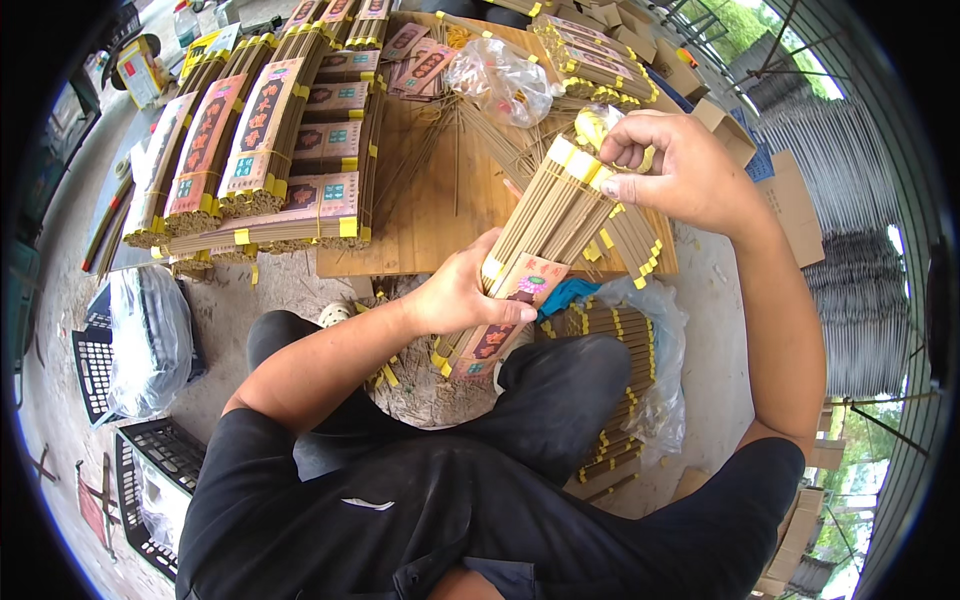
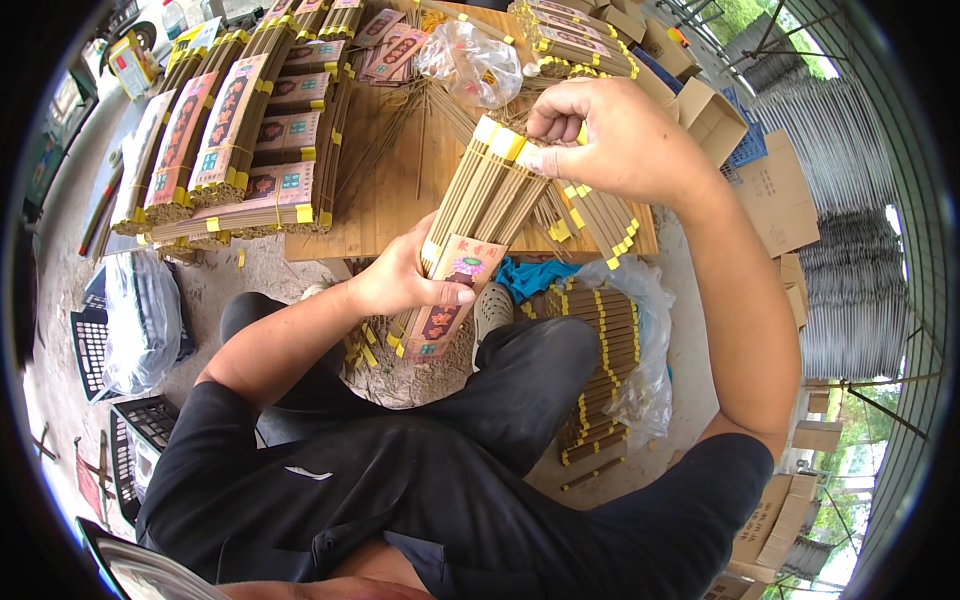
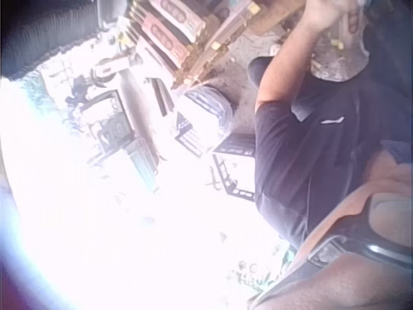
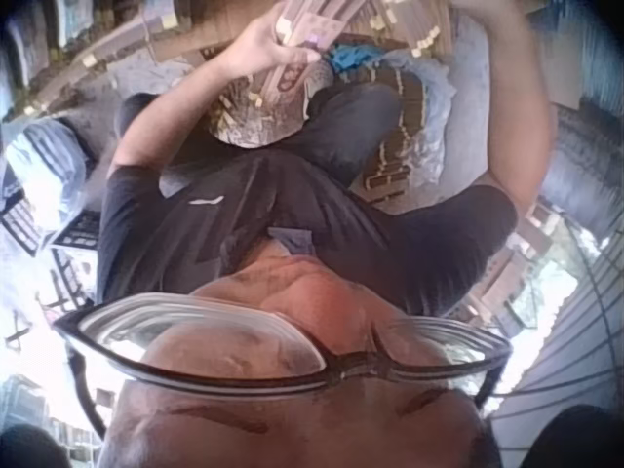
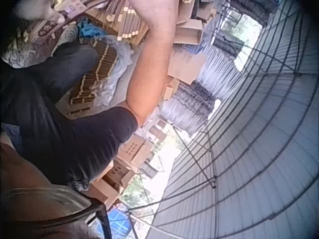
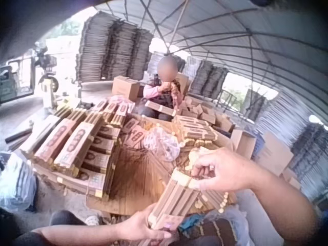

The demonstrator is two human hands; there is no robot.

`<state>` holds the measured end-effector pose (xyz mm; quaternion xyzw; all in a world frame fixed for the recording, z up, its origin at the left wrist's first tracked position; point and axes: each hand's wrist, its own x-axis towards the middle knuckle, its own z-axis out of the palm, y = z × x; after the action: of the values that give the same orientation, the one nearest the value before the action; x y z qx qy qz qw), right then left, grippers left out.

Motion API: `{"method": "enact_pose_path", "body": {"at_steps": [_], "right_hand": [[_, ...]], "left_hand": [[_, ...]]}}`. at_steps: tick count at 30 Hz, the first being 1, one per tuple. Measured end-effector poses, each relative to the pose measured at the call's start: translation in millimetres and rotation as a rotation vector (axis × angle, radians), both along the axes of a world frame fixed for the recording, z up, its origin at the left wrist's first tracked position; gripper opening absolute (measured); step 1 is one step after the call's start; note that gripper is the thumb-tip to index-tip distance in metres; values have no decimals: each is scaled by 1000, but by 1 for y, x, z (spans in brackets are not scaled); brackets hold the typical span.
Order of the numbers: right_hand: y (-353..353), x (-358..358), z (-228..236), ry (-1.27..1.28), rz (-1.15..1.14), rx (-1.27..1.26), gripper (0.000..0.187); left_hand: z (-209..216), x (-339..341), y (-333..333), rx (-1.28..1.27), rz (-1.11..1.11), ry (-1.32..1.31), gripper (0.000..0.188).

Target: The person gathers loose incense sticks, aligns them into bundles, and secures them with yellow rubber bands. They then wrap a paper label around each bundle and place the finished units on a nearby stack.

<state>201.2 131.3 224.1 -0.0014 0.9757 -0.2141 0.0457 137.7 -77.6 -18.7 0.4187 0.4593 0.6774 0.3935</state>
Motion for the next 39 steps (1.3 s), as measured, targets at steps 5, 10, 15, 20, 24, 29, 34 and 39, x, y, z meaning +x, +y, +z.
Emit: {"method": "enact_pose_path", "body": {"at_steps": [5, 10, 15, 20, 24, 29, 34, 39], "right_hand": [[-5, 9, -4, 104, 85, 67, 30], [-5, 11, -7, 129, 89, 129, 30], [-10, 15, -10, 112, 68, 135, 24], [-14, 26, -11, 24, -6, 105, 20], [-11, 35, -18, -3, -64, 61, 18], [-16, 39, -25, -22, -78, -40, 20], [-17, 42, -19, -45, -76, -22, 22], [-13, 46, -17, -82, -109, -107, 26]], "left_hand": [[-4, 2, -3, -14, -7, 12, 98], [0, 5, -6, -63, -32, -56, 96], [-3, 5, -5, -56, -7, -4, 93], [-2, 9, -6, -47, -44, -28, 92], [-4, 15, -7, -84, -87, -60, 91], [-6, 20, -7, -126, -81, -18, 91], [-7, 21, -8, -124, -103, -17, 94], [-12, 19, -9, -125, -155, 30, 102]]}}
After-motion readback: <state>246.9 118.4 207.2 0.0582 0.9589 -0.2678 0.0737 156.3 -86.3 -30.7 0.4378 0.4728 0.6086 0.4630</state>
